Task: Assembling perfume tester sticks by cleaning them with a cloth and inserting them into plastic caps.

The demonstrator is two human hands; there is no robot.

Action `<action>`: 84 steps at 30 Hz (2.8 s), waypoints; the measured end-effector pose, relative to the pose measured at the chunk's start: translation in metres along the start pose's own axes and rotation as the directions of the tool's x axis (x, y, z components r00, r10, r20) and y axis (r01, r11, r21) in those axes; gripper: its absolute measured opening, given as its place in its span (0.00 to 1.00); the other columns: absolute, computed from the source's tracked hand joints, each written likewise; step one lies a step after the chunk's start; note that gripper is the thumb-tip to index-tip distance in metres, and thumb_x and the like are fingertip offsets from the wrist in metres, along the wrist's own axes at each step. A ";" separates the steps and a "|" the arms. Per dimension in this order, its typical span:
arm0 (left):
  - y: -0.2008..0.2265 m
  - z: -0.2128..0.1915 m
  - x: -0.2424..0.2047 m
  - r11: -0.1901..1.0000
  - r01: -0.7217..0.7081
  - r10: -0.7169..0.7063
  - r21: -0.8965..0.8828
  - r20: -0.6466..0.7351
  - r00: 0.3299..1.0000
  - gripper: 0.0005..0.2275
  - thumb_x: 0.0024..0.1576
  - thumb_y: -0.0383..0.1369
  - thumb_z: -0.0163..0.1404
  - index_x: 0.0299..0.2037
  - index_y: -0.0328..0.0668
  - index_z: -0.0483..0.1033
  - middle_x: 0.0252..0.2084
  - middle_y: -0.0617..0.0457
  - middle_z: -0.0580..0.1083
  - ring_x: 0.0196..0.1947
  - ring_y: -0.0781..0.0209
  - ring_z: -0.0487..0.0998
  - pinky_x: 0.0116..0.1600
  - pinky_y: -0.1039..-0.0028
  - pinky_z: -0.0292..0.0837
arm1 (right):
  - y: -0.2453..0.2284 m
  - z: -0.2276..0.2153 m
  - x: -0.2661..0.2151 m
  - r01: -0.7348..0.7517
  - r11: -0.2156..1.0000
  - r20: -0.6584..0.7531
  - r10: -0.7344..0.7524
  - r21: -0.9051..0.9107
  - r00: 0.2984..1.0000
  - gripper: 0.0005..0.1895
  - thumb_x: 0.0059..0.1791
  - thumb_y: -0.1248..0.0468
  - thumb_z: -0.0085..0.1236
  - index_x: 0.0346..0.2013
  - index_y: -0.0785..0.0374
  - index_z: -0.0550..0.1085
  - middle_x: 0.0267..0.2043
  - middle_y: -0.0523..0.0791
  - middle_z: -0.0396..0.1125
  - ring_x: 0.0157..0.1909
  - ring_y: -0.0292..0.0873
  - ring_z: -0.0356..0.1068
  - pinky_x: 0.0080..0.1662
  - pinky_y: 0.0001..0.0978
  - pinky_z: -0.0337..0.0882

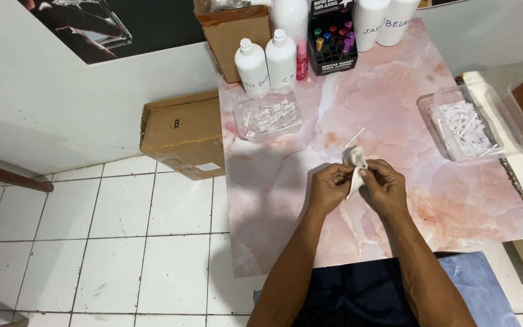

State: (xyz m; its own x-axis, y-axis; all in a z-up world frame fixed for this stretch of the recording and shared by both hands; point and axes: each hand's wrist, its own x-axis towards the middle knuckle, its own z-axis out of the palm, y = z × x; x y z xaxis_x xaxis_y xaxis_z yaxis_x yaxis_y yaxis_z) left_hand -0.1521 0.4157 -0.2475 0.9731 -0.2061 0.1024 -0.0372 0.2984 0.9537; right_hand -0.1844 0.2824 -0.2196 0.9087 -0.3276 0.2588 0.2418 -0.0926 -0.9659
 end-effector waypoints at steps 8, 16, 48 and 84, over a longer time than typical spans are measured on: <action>0.016 0.004 -0.006 0.970 -0.095 0.105 0.225 -0.035 0.994 0.09 0.50 0.20 0.62 0.39 0.32 0.79 0.34 0.42 0.78 0.35 0.63 0.76 0.42 0.72 0.77 | 0.014 0.008 0.002 -0.172 0.984 -0.045 0.171 -0.042 0.984 0.09 0.57 0.65 0.58 0.33 0.65 0.76 0.20 0.45 0.63 0.24 0.37 0.61 0.29 0.27 0.62; 0.019 0.002 -0.004 0.988 -0.012 0.020 0.155 -0.049 0.999 0.09 0.55 0.21 0.60 0.45 0.32 0.80 0.42 0.39 0.80 0.40 0.58 0.79 0.49 0.70 0.78 | 0.002 0.003 -0.003 0.031 0.998 -0.047 -0.033 -0.059 0.998 0.03 0.52 0.72 0.64 0.33 0.68 0.80 0.33 0.51 0.73 0.37 0.39 0.68 0.41 0.34 0.70; -0.004 -0.011 0.008 0.994 -0.010 -0.007 -0.113 -0.148 0.989 0.17 0.58 0.16 0.46 0.57 0.35 0.73 0.44 0.46 0.77 0.36 0.64 0.79 0.46 0.74 0.80 | -0.003 0.019 -0.008 0.481 0.830 0.163 -0.453 -0.282 0.876 0.05 0.50 0.71 0.62 0.40 0.67 0.82 0.43 0.54 0.73 0.41 0.54 0.75 0.45 0.41 0.75; 0.014 -0.014 0.005 0.970 0.163 -0.160 -0.180 0.031 0.987 0.07 0.57 0.27 0.62 0.43 0.32 0.82 0.34 0.47 0.80 0.33 0.66 0.79 0.43 0.77 0.80 | 0.002 0.000 -0.005 -0.124 0.954 -0.005 0.130 0.274 0.992 0.21 0.45 0.78 0.59 0.52 0.67 0.76 0.41 0.48 0.75 0.35 0.33 0.70 0.38 0.25 0.75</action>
